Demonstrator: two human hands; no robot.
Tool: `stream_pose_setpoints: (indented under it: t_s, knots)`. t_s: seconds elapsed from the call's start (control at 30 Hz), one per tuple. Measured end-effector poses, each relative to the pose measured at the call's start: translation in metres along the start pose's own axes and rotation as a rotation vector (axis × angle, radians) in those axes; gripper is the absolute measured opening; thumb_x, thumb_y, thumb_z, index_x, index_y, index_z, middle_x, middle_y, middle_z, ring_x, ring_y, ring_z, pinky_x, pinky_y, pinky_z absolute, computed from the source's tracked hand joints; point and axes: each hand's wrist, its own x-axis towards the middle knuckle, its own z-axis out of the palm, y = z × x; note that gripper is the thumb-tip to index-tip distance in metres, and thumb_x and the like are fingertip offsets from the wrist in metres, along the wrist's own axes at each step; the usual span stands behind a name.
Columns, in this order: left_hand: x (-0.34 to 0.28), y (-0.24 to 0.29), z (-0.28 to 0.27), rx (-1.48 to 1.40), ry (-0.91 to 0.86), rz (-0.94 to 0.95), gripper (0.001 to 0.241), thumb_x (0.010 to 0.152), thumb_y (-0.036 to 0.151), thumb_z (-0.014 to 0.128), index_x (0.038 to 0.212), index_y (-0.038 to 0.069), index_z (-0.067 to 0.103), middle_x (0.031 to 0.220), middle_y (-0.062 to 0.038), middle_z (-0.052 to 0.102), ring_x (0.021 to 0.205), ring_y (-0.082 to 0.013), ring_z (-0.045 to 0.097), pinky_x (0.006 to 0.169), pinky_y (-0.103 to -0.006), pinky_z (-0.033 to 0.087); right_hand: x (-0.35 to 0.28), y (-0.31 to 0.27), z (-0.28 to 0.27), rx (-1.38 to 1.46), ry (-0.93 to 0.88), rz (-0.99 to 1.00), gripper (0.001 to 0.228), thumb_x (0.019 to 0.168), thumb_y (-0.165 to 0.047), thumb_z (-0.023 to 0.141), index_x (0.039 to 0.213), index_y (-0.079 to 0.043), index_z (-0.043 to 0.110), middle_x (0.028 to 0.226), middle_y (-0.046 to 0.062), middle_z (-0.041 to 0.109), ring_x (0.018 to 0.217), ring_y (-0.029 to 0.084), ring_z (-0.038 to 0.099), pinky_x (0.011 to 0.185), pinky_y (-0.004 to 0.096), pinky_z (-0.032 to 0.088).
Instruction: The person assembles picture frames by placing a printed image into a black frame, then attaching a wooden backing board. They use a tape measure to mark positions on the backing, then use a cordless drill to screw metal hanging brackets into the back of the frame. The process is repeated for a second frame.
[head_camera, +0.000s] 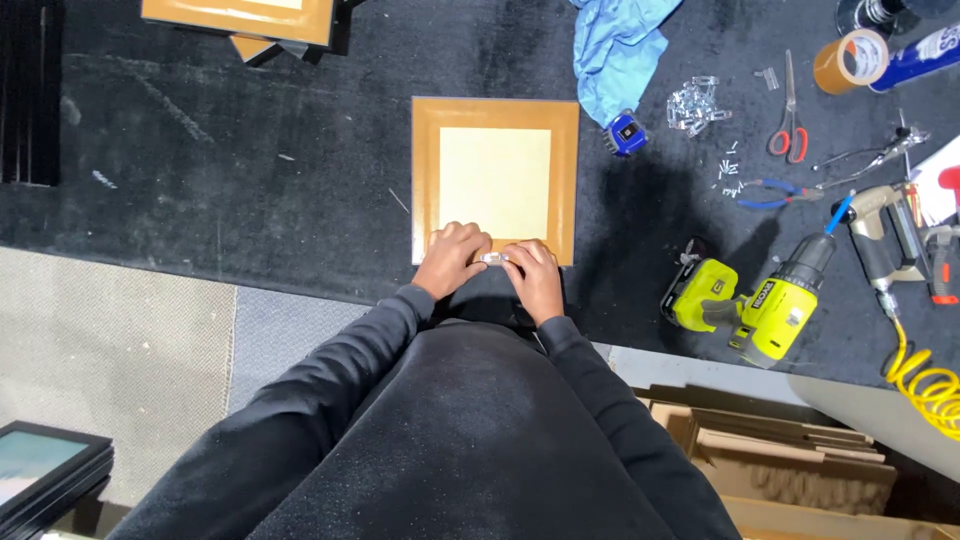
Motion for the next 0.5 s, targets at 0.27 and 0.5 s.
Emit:
stream_pose_setpoints:
  t_s: [0.27, 0.5]
  knots:
    - [0.0, 0.011, -0.023, -0.101, -0.002, 0.025, 0.024, 0.089, 0.033, 0.077, 0.107, 0.021, 0.067, 0.106, 0.004, 0.057, 0.11, -0.0233, 0.051, 0.093, -0.0412, 0.04, 0.0, 0.001, 0.001, 0.079, 0.008, 0.034, 0.02, 0.089, -0.013, 0.079, 0.107, -0.019, 0.073, 0.098, -0.001, 0.064, 0.095, 0.028, 0.068, 0.088, 0.042, 0.055]
    - [0.002, 0.002, -0.015, -0.099, -0.005, 0.041, 0.023, 0.087, 0.033, 0.077, 0.105, 0.026, 0.065, 0.106, 0.007, 0.053, 0.11, -0.0211, 0.049, 0.092, -0.0394, 0.038, 0.0, 0.003, 0.0, 0.088, -0.017, 0.064, 0.02, 0.089, -0.013, 0.079, 0.107, -0.02, 0.073, 0.1, -0.001, 0.066, 0.098, 0.026, 0.069, 0.09, 0.041, 0.055]
